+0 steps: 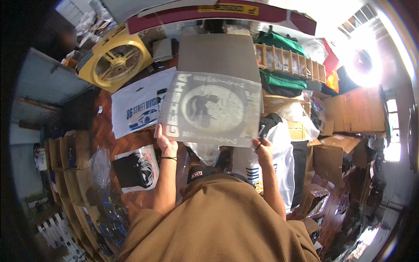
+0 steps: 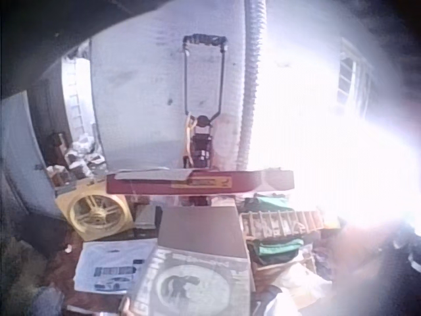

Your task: The person uses scissors to cut a black t-shirt and a large sheet of printed paper in a cluttered room. They handle the items one at a time, cutting the fabric and paper into smaller pieces while surrounded by boxes and other materials.

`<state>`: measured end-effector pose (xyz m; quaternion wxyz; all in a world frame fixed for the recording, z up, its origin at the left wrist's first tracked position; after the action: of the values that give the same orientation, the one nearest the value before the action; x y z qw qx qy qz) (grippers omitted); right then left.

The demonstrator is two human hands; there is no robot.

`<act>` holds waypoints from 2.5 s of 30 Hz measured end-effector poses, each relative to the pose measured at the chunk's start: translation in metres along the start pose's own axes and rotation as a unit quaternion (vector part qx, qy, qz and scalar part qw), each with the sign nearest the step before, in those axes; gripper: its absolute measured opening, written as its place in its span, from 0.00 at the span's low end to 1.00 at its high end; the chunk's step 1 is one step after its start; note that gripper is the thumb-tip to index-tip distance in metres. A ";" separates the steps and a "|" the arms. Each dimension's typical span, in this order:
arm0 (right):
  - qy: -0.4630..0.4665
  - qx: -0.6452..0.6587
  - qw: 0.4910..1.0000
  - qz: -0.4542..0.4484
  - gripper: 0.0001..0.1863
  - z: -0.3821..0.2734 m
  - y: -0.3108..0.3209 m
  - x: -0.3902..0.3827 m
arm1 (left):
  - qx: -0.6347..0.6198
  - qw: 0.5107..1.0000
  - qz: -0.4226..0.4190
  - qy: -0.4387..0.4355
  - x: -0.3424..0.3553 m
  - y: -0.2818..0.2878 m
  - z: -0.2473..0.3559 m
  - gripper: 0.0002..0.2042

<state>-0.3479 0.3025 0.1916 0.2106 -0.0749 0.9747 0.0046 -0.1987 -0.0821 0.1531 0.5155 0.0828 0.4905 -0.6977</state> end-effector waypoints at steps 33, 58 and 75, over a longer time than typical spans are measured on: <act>0.028 0.048 0.998 -0.010 0.12 0.002 -0.007 -0.011 | 0.225 0.933 -0.065 0.275 -0.109 -0.030 -0.135 0.13; 0.045 0.101 0.993 0.041 0.07 0.023 -0.036 0.028 | 0.554 0.792 -0.249 0.053 0.026 -0.082 0.002 0.12; 0.228 -0.152 0.955 0.112 0.10 -0.111 -0.024 0.084 | 0.346 0.936 -0.065 -0.027 -0.093 -0.043 -0.124 0.14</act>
<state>-0.4654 0.2620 0.2584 -0.0328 0.0045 0.9868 0.1586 -0.2392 0.0720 0.1743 0.4214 0.2047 0.2090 -0.8584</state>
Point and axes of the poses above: each hand's wrist, its own x-axis towards the middle knuckle, its own y-axis out of the back of the hand, z = x × y, the point moved 2 cm from there along x, towards the middle knuckle, and after that the axes turned 5 degrees about y, right-handed, at the moved point
